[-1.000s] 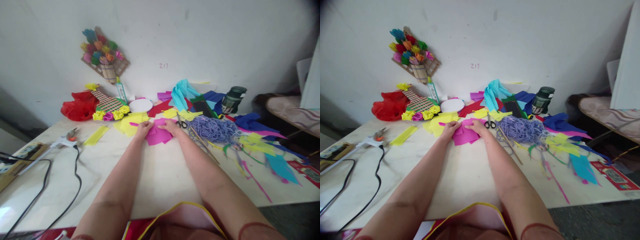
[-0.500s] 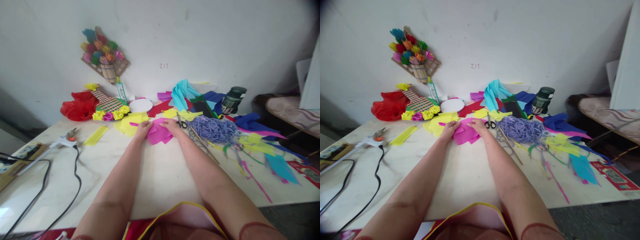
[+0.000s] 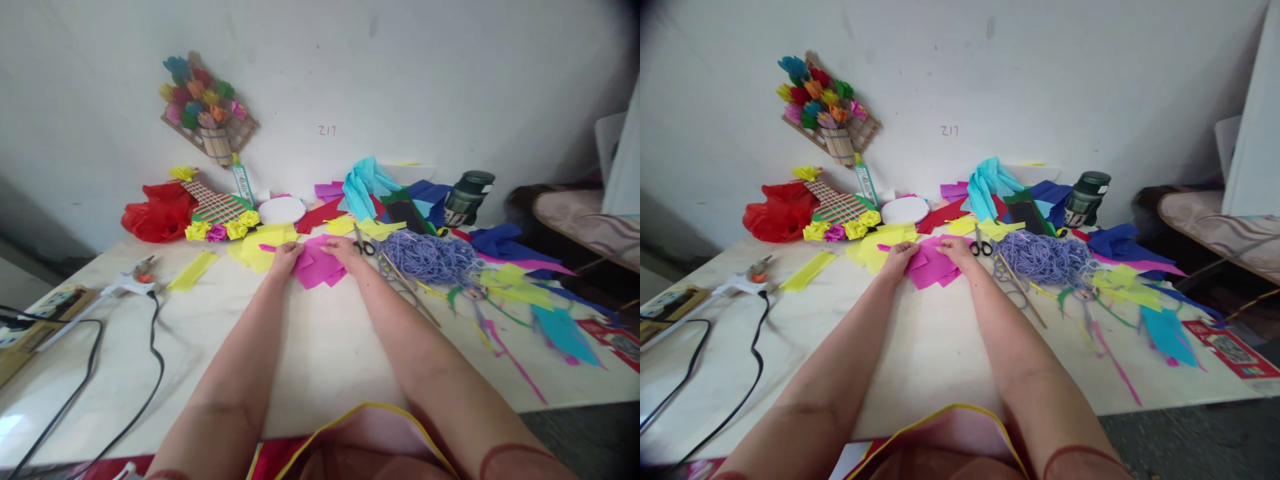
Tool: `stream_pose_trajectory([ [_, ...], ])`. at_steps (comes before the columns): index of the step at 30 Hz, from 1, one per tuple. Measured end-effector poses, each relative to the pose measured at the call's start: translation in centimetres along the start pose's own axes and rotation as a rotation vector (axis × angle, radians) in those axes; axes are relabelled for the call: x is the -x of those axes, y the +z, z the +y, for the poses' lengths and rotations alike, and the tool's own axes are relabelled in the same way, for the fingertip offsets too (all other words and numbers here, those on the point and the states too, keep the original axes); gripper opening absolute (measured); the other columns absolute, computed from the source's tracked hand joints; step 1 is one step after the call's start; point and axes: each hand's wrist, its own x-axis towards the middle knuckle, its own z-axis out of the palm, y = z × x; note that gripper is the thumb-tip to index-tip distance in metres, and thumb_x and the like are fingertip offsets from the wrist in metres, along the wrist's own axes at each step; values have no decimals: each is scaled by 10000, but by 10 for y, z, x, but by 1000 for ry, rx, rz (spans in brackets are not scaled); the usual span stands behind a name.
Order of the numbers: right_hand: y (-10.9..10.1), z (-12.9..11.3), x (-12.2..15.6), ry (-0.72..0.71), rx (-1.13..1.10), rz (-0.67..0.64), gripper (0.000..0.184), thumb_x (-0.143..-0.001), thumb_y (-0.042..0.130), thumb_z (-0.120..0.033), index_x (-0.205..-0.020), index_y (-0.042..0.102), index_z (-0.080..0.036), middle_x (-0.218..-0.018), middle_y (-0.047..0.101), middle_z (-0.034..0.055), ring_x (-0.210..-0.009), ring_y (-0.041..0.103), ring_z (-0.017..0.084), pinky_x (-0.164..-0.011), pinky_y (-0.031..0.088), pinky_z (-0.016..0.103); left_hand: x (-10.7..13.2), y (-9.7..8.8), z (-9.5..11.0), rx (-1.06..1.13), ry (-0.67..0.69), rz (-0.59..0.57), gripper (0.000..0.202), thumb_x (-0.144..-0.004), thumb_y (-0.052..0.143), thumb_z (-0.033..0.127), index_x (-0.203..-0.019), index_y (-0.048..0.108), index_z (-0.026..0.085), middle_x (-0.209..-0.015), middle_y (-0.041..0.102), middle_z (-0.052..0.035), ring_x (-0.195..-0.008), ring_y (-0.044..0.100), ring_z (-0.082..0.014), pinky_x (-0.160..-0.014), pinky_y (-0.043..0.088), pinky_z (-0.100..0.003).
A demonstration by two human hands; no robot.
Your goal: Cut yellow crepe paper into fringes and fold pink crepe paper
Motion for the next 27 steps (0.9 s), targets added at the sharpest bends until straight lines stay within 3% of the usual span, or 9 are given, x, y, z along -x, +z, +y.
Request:
stream_pose_trajectory([
  [3,1,2,-2,-9,-44,92,295,-524,698,-290,-781,677,-147,-720,653,-1,-681,560,138,-672,438,282,0,0,-1,15,-9,5,247,-626,635,368,-638,556,135,-490,513,22,-425,416,-73,-419,271,-209],
  [9,1,-1,-1,-60,-2,40,256,-563,674,-230,-810,707,-171,-833,682,32,-802,579,157,-800,414,317,-2,-1,-3,58,-46,14,244,-612,644,358,-640,558,131,-498,534,9,-432,445,-86,-427,296,-214],
  [27,2,-15,8,-128,156,-88,241,-603,552,-156,-776,720,-176,-787,686,25,-813,566,172,-811,392,318,-3,-3,-5,98,-51,-12,249,-627,641,365,-660,561,131,-507,535,10,-422,440,-78,-421,296,-210],
])
